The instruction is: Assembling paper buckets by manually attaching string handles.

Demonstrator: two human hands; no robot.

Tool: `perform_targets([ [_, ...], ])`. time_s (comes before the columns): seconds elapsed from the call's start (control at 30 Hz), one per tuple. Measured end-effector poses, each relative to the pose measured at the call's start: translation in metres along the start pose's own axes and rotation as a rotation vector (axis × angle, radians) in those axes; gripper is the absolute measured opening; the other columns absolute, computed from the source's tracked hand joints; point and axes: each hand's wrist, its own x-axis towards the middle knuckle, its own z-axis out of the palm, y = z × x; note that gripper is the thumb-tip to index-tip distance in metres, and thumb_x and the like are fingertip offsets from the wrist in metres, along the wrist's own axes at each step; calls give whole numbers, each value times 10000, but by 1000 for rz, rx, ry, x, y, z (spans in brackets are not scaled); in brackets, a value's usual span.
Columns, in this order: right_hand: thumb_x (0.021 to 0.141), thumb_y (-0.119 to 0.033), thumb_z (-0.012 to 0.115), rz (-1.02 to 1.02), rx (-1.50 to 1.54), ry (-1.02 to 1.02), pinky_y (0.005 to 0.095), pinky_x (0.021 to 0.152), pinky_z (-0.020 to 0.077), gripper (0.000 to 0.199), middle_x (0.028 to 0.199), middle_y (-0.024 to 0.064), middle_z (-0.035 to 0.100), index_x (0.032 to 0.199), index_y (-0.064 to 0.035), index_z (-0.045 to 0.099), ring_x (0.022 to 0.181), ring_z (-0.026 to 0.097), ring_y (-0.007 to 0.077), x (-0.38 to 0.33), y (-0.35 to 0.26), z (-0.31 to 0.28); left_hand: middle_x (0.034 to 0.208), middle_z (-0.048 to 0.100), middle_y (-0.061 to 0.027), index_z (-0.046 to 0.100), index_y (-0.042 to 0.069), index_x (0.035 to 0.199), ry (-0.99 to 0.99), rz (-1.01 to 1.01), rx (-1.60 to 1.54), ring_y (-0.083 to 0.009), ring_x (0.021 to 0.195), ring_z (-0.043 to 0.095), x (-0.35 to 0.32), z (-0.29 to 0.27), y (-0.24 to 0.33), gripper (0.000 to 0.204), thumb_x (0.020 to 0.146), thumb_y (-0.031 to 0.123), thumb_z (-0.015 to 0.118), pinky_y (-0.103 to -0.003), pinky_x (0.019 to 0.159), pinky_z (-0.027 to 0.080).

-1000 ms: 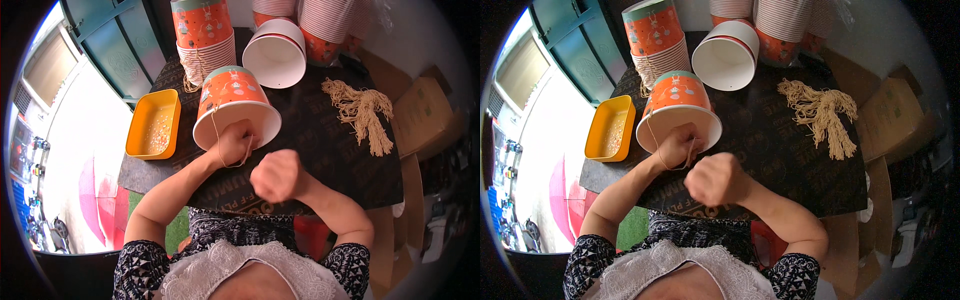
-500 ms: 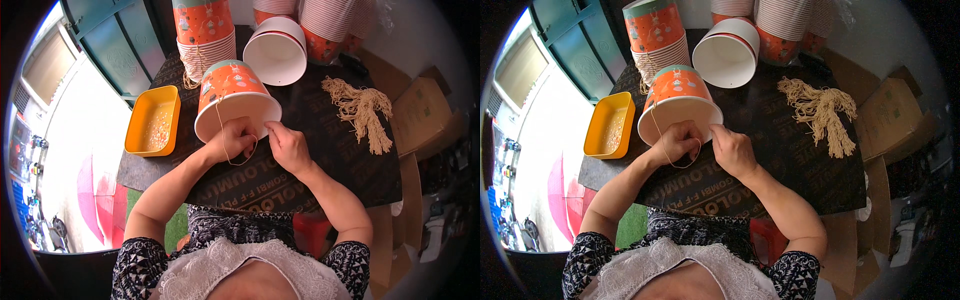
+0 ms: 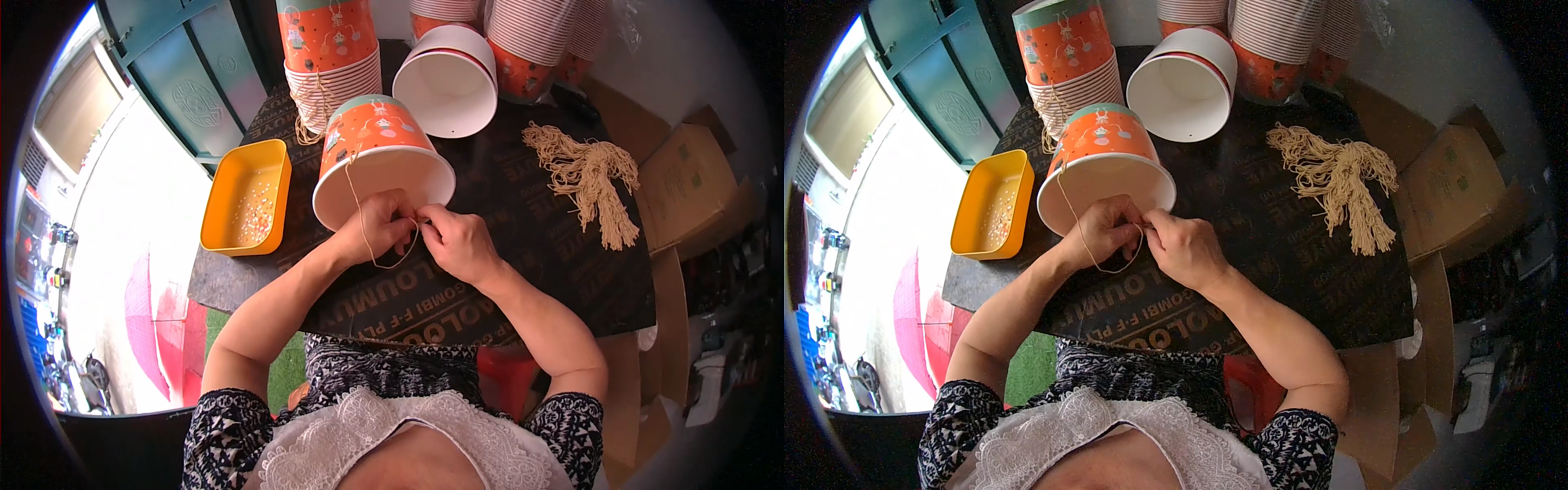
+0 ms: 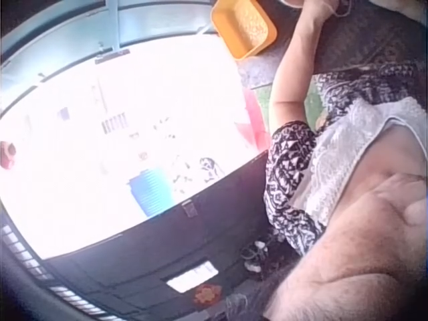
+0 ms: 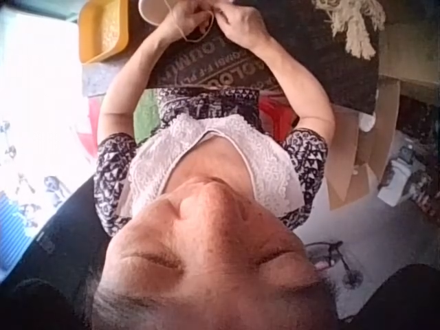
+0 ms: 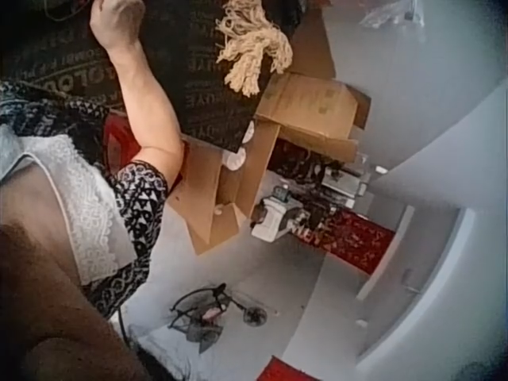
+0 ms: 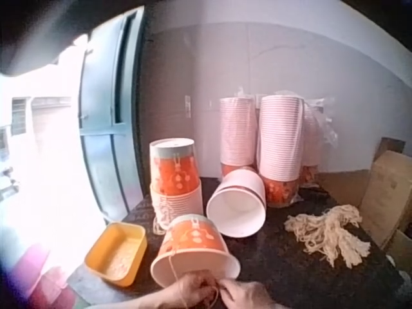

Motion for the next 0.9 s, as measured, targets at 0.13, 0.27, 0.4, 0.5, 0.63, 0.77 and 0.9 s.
perform_targets([
  [0.13,869,-83,605,-27,-69,-2,434,521,509,64,669,180,625,883,-38,561,615,651,356,1,-1,1,704,592,-66,538,-14,909,-1,-9,27,-139,590,593,0,1,4,28,886,-25,550,-262,516,478],
  [0.27,870,-66,595,-3,-91,-11,435,507,502,69,637,181,609,863,-27,539,583,640,361,1,-3,2,685,593,-63,550,-7,878,18,-31,23,-134,574,587,0,0,8,36,889,7,581,-256,506,474],
  [0.4,868,-59,597,3,-69,11,433,502,500,69,624,180,606,872,-24,537,572,637,364,-1,-2,3,677,595,-60,557,-4,854,32,-111,-74,-130,562,583,1,-4,15,76,880,33,618,-251,506,473],
  [0.5,861,-51,597,-1,-49,-47,433,505,501,71,630,169,614,874,-25,533,576,642,360,-1,-4,1,680,599,-62,560,-5,840,44,-132,-138,-128,550,577,0,-5,17,96,876,44,635,-248,495,466],
  [0.63,840,-40,615,-56,-31,1,426,540,507,64,703,163,623,870,-27,559,630,647,345,-1,-2,1,682,590,-60,546,3,827,35,-132,-136,-121,546,564,0,-4,13,106,860,27,644,-237,474,443],
  [0.77,820,-34,640,-33,-97,168,404,601,513,71,802,145,573,872,-22,594,731,617,329,5,-8,-3,682,558,-40,528,13,812,39,-87,-90,-109,532,530,0,-4,9,122,843,6,646,-231,458,420],
  [0.9,814,-19,640,41,-64,152,417,696,512,90,848,152,558,904,-16,636,851,594,345,6,-3,2,679,541,-30,523,17,811,29,-62,-67,-101,514,507,1,-3,5,117,834,2,638,-227,444,404],
])
